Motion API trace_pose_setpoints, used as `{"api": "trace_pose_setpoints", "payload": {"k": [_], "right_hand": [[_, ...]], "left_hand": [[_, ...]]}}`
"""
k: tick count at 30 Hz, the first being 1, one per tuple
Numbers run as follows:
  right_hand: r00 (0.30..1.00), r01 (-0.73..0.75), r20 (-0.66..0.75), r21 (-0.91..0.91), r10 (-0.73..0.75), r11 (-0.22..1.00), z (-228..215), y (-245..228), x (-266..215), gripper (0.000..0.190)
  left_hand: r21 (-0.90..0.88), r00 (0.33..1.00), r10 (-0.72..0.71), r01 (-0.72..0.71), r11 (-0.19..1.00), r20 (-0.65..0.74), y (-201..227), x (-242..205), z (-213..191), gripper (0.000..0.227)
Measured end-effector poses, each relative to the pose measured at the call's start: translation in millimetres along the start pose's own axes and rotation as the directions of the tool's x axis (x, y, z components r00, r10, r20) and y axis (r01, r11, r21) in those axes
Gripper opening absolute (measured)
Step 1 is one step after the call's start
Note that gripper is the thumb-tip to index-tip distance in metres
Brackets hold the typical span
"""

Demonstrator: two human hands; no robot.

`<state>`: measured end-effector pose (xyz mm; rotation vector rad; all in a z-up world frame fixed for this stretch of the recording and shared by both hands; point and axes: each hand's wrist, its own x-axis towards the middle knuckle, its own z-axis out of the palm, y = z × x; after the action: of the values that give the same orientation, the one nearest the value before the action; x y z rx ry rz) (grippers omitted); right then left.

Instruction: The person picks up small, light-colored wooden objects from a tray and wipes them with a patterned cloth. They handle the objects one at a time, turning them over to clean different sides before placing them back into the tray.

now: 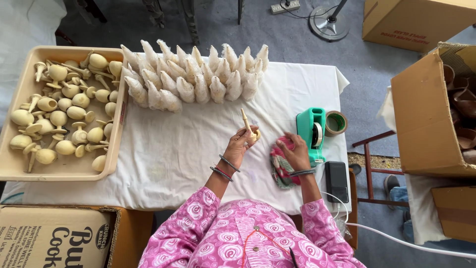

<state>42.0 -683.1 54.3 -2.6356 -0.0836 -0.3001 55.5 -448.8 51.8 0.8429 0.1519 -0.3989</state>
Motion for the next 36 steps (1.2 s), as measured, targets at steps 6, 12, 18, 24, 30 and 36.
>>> {"api": "trace_pose_setpoints", "payload": {"k": [6,12,18,24,30,36], "right_hand": [[0.911,-0.294,0.408,0.737,-0.055,0.609,14,-38,7,0.042],[0.899,-0.343,0.438,0.725,-0.016,0.597,51,-19,23,0.040],[0.939,-0.292,0.344,0.744,0.030,0.601,84,6,47,0.042],[0.969,-0.148,0.243,0.451,0.038,0.880,102,-1,44,0.049],[0.956,-0.183,0.287,0.435,0.057,0.881,99,-6,40,0.048],[0.963,-0.179,0.264,0.485,0.052,0.856,96,-14,36,0.044]], "left_hand": [[0.219,0.987,0.134,-0.151,0.964,0.088,-49,26,-20,0.034],[0.517,0.943,0.258,-0.331,0.790,0.210,-70,68,-53,0.041],[0.951,0.920,0.382,-0.195,0.241,0.092,-66,74,-70,0.061],[0.973,0.947,0.311,-0.147,0.178,0.086,-89,88,-62,0.092],[0.936,0.959,0.279,-0.139,0.322,0.047,-84,92,-62,0.054],[0.912,0.971,0.235,-0.125,0.391,0.033,-87,90,-67,0.050]]}}
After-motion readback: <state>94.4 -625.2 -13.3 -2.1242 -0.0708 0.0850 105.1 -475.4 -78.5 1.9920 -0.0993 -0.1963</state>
